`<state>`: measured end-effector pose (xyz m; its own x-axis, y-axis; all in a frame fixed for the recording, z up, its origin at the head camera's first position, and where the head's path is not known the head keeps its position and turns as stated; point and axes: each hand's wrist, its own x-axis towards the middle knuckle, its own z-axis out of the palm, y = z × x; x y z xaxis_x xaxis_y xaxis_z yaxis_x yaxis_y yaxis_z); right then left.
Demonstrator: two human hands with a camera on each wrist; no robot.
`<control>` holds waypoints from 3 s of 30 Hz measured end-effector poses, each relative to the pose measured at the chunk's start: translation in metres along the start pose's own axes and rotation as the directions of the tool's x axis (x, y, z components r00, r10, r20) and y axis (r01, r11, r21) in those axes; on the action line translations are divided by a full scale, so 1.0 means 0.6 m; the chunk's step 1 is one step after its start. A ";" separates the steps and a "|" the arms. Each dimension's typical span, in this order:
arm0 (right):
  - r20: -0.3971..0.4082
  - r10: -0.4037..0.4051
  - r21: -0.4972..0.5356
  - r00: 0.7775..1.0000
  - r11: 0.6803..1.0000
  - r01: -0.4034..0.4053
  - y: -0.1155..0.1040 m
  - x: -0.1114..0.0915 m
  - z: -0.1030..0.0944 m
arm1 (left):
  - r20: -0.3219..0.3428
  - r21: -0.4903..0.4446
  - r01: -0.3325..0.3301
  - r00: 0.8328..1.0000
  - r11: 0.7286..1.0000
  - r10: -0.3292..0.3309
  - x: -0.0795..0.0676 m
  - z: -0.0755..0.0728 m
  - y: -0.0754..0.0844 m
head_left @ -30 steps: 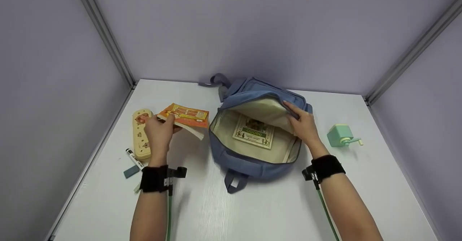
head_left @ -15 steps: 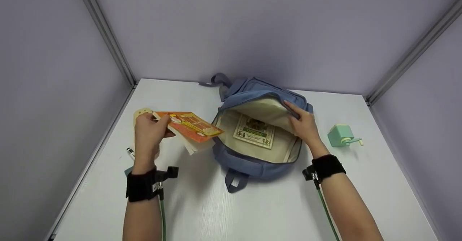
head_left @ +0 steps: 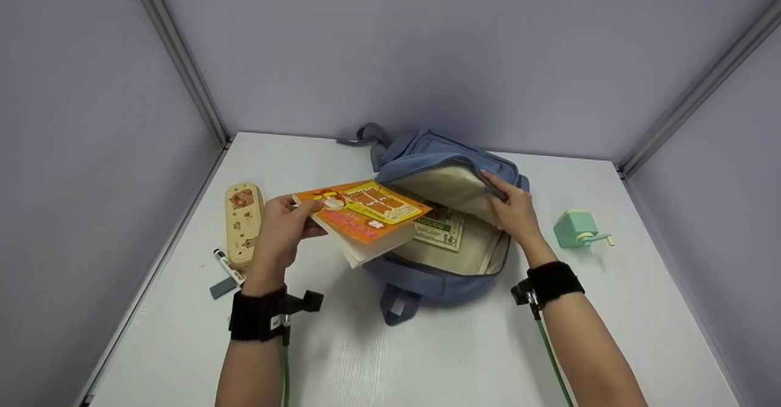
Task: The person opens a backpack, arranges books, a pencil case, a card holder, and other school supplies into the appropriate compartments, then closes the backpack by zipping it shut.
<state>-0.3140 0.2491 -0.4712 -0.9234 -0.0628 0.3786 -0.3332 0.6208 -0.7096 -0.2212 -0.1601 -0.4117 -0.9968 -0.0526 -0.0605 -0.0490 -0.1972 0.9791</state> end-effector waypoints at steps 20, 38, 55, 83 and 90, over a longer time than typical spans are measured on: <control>0.001 -0.001 -0.002 1.000 1.000 0.001 0.000 0.002 -0.004 | 0.103 -0.107 0.112 0.990 0.988 -0.101 0.018 0.043 -0.054; -0.015 -0.015 0.015 1.000 1.000 0.016 -0.001 -0.003 -0.009 | 0.345 0.039 0.226 0.911 0.973 -0.225 0.055 0.125 -0.181; -0.033 -0.037 0.002 0.999 0.999 0.037 -0.012 -0.005 -0.008 | 0.114 -0.075 0.234 0.968 0.969 -0.224 0.076 0.186 -0.202; -0.008 -0.090 -0.010 0.996 0.996 0.090 0.000 -0.018 -0.001 | 0.295 0.647 -0.382 0.924 0.660 0.245 0.057 0.203 -0.143; 0.005 -0.109 -0.032 0.994 0.994 0.109 0.000 -0.033 0.002 | 0.325 0.776 -0.546 0.775 0.315 0.543 0.098 0.195 -0.103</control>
<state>-0.2962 0.2494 -0.4793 -0.8826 -0.1334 0.4507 -0.4252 0.6353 -0.6446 -0.2840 -0.0366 -0.4532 -0.8193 0.1703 0.5475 0.4796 0.7268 0.4916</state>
